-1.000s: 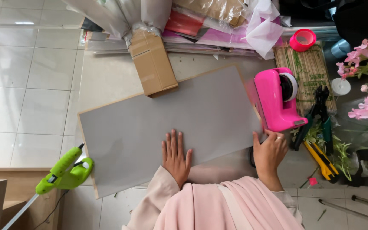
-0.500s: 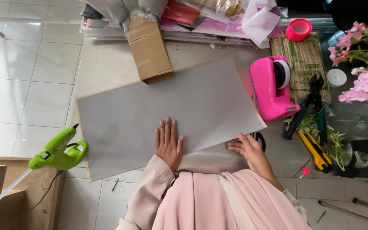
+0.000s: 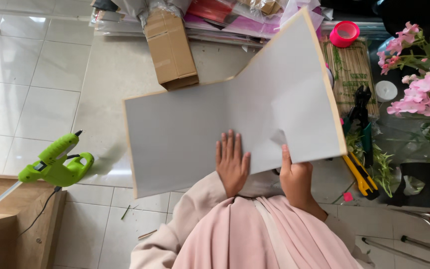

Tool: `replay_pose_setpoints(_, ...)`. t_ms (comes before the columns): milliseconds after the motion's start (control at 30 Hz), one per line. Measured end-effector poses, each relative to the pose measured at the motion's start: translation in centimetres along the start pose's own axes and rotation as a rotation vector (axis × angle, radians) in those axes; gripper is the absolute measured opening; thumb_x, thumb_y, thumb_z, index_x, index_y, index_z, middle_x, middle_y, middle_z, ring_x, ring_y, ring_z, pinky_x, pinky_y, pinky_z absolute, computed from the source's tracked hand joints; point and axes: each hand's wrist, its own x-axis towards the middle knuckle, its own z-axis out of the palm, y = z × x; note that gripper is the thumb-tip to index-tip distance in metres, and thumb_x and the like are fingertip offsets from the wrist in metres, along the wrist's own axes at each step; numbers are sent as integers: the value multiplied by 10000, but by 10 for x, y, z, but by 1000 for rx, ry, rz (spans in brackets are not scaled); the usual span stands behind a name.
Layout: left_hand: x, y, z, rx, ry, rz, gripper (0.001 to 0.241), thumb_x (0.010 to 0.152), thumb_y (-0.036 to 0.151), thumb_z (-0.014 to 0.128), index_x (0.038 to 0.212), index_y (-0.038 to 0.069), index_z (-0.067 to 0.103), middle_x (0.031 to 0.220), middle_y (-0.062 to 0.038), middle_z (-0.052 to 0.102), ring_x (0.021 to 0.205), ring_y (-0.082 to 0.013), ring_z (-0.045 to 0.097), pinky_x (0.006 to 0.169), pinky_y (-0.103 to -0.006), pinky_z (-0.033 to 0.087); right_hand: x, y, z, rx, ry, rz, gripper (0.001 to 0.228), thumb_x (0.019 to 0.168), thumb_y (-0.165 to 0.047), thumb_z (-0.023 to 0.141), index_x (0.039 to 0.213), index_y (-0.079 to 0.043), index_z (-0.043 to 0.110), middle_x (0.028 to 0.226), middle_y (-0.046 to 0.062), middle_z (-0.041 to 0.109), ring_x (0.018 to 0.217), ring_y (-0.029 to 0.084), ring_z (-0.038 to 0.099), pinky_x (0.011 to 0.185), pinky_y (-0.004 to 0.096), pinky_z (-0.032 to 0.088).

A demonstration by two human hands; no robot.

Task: The person cuts several sheets of wrapping paper with shears, folds the paper, and secures it around a bouquet of artificial flowers with tape.

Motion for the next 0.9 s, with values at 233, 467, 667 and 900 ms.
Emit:
replay_pose_setpoints(233,21,89,-102,-312,-70,-44,475,924,314,372,1322,54,394,1365,-147,362,1275,-290,325,1060,-398,181,-10,-37,34,123,-69,-750,526,973,-316,247,1204,-2,600,1217,166,600,1087,259,601,912,324,497)
replay_pose_setpoints(467,33,42,-298,-835,-252,-130,307,798,146,505,1069,39,602,1065,-80,612,1006,-191,575,863,-316,443,-8,-53,58,-49,-177,-954,301,929,-5,423,1163,-43,609,1223,121,596,1111,287,591,989,423,456)
replay_pose_setpoints(667,35,-115,-145,-1687,-46,-1190,543,894,562,407,1320,227,436,1351,-61,317,1214,-246,324,1016,-381,257,-17,-64,96,-123,-131,-955,343,884,-9,433,1129,-108,652,1190,86,630,1084,240,608,982,385,467)
replay_pose_setpoints(900,-18,-227,-47,-1296,-119,-1024,274,871,275,659,717,65,573,594,-56,614,471,-122,581,431,-225,479,-23,-79,121,-250,-186,-916,417,857,-6,441,1191,-173,626,1238,103,597,1156,273,558,1028,427,413)
